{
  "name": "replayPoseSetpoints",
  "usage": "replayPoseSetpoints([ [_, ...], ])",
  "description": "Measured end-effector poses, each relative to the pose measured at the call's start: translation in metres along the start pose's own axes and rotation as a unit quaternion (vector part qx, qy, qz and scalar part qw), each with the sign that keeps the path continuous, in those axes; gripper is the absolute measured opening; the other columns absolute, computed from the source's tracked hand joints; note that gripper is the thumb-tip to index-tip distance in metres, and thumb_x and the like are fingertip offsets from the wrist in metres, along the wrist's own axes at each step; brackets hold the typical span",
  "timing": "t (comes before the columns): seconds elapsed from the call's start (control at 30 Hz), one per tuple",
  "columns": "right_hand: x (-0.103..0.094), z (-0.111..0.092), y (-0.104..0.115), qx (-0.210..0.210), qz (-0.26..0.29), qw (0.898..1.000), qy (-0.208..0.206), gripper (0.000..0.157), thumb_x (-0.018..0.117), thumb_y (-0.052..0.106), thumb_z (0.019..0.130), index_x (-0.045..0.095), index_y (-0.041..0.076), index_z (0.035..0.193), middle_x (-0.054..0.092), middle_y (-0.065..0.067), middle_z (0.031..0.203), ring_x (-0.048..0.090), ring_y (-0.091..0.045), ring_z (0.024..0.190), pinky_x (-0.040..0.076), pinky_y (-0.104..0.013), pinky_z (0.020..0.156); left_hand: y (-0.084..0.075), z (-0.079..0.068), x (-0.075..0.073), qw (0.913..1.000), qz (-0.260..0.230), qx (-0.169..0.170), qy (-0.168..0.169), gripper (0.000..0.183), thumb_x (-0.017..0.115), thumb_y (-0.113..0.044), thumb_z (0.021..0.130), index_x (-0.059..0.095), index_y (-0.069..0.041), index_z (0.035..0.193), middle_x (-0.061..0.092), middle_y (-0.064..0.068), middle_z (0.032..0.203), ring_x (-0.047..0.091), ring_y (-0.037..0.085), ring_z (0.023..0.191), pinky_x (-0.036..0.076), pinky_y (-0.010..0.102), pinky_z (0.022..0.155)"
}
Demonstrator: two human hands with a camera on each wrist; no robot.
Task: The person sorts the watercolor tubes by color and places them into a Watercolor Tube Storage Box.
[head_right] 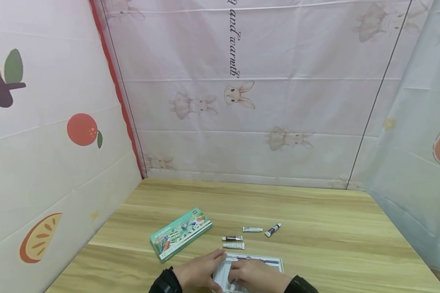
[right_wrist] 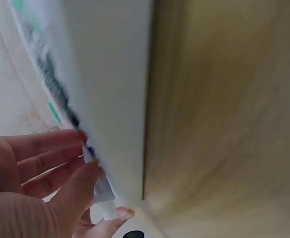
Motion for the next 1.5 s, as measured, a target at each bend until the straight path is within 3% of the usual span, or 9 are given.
replayPoseSetpoints([
  [0.3, -0.002, -0.006, -0.01, 0.006, 0.005, 1.0, -0.01, 0.016, 0.058, 0.009, 0.075, 0.061, 0.017, 0.089, 0.053, 0.007, 0.093, 0.047, 0.003, 0.084, 0.038, -0.006, 0.067, -0.001, -0.002, 0.0, 0.9999, 0.007, -0.01, -0.004, 0.08, 0.059, -0.051, 0.063, 0.034, -0.005, 0.124, 0.03, 0.008, 0.127, 0.026, 0.015, 0.115, 0.034, 0.023, 0.085],
  [0.5, -0.003, -0.01, -0.014, 0.011, 0.019, 1.0, -0.015, 0.012, 0.055, 0.018, 0.079, 0.063, 0.016, 0.088, 0.053, 0.006, 0.094, 0.047, 0.003, 0.084, 0.039, -0.008, 0.067, -0.002, -0.003, -0.002, 0.9998, 0.013, -0.013, -0.004, 0.08, 0.058, -0.052, 0.063, 0.035, -0.005, 0.123, 0.03, 0.008, 0.127, 0.027, 0.015, 0.115, 0.034, 0.023, 0.085],
  [0.8, -0.004, -0.004, -0.013, 0.02, -0.035, 0.999, -0.007, 0.01, 0.059, 0.024, 0.075, 0.063, 0.02, 0.083, 0.051, 0.01, 0.089, 0.045, 0.004, 0.08, 0.038, -0.009, 0.065, 0.0, -0.002, -0.006, 0.9997, -0.007, -0.021, 0.011, 0.081, 0.058, -0.052, 0.062, 0.033, -0.007, 0.125, 0.028, 0.008, 0.128, 0.029, 0.015, 0.114, 0.034, 0.025, 0.085],
  [0.97, -0.019, -0.002, -0.036, 0.09, -0.008, 0.995, -0.035, 0.009, 0.059, 0.018, 0.075, 0.062, 0.018, 0.083, 0.052, 0.009, 0.088, 0.048, 0.0, 0.078, 0.042, -0.015, 0.064, -0.002, -0.004, -0.004, 0.9998, 0.002, -0.017, 0.005, 0.082, 0.058, -0.052, 0.061, 0.033, -0.006, 0.125, 0.029, 0.01, 0.128, 0.029, 0.016, 0.114, 0.034, 0.024, 0.085],
  [1.03, -0.028, -0.004, -0.055, 0.117, -0.026, 0.991, -0.067, 0.009, 0.061, 0.012, 0.073, 0.062, 0.016, 0.081, 0.053, 0.005, 0.086, 0.05, -0.006, 0.078, 0.043, -0.019, 0.064, -0.002, -0.003, -0.002, 0.9997, 0.005, -0.021, 0.005, 0.082, 0.059, -0.052, 0.061, 0.034, -0.006, 0.124, 0.029, 0.009, 0.127, 0.029, 0.016, 0.114, 0.034, 0.025, 0.085],
  [1.13, -0.034, -0.01, -0.088, 0.163, -0.078, 0.98, -0.084, 0.009, 0.061, 0.005, 0.071, 0.063, 0.012, 0.076, 0.053, 0.002, 0.082, 0.05, -0.011, 0.075, 0.044, -0.023, 0.062, 0.001, -0.001, 0.002, 0.9995, 0.002, -0.029, 0.011, 0.081, 0.058, -0.052, 0.062, 0.034, -0.008, 0.125, 0.03, 0.007, 0.127, 0.029, 0.015, 0.114, 0.033, 0.025, 0.086],
  [1.2, -0.034, -0.015, -0.106, 0.198, -0.109, 0.971, -0.076, 0.011, 0.061, 0.001, 0.069, 0.063, 0.011, 0.075, 0.054, 0.0, 0.081, 0.051, -0.015, 0.073, 0.045, -0.026, 0.061, 0.002, 0.0, 0.004, 0.9994, 0.0, -0.03, 0.015, 0.08, 0.058, -0.052, 0.062, 0.033, -0.009, 0.125, 0.029, 0.005, 0.128, 0.028, 0.015, 0.114, 0.033, 0.025, 0.086],
  [1.3, -0.031, -0.021, -0.123, 0.247, -0.11, 0.962, -0.046, 0.015, 0.06, -0.001, 0.07, 0.064, 0.011, 0.078, 0.055, -0.001, 0.079, 0.052, -0.015, 0.072, 0.045, -0.028, 0.061, 0.001, 0.0, 0.006, 0.9994, -0.006, -0.024, 0.022, 0.077, 0.057, -0.051, 0.065, 0.033, -0.009, 0.125, 0.028, 0.004, 0.129, 0.027, 0.014, 0.115, 0.032, 0.024, 0.087],
  [1.5, -0.025, -0.018, -0.131, 0.25, -0.094, 0.964, -0.014, 0.023, 0.061, -0.003, 0.068, 0.064, 0.014, 0.083, 0.051, 0.005, 0.073, 0.048, -0.007, 0.062, 0.042, -0.021, 0.052, 0.002, 0.0, 0.002, 0.9995, -0.001, -0.024, 0.02, 0.077, 0.057, -0.05, 0.065, 0.032, -0.008, 0.125, 0.028, 0.005, 0.128, 0.026, 0.014, 0.115, 0.031, 0.024, 0.087],
])
Point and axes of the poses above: each hand's wrist, its own z-axis towards the middle knuckle, its own x-axis out of the palm, y = z × x, the point moved 7 cm from there along z, towards the middle knuckle
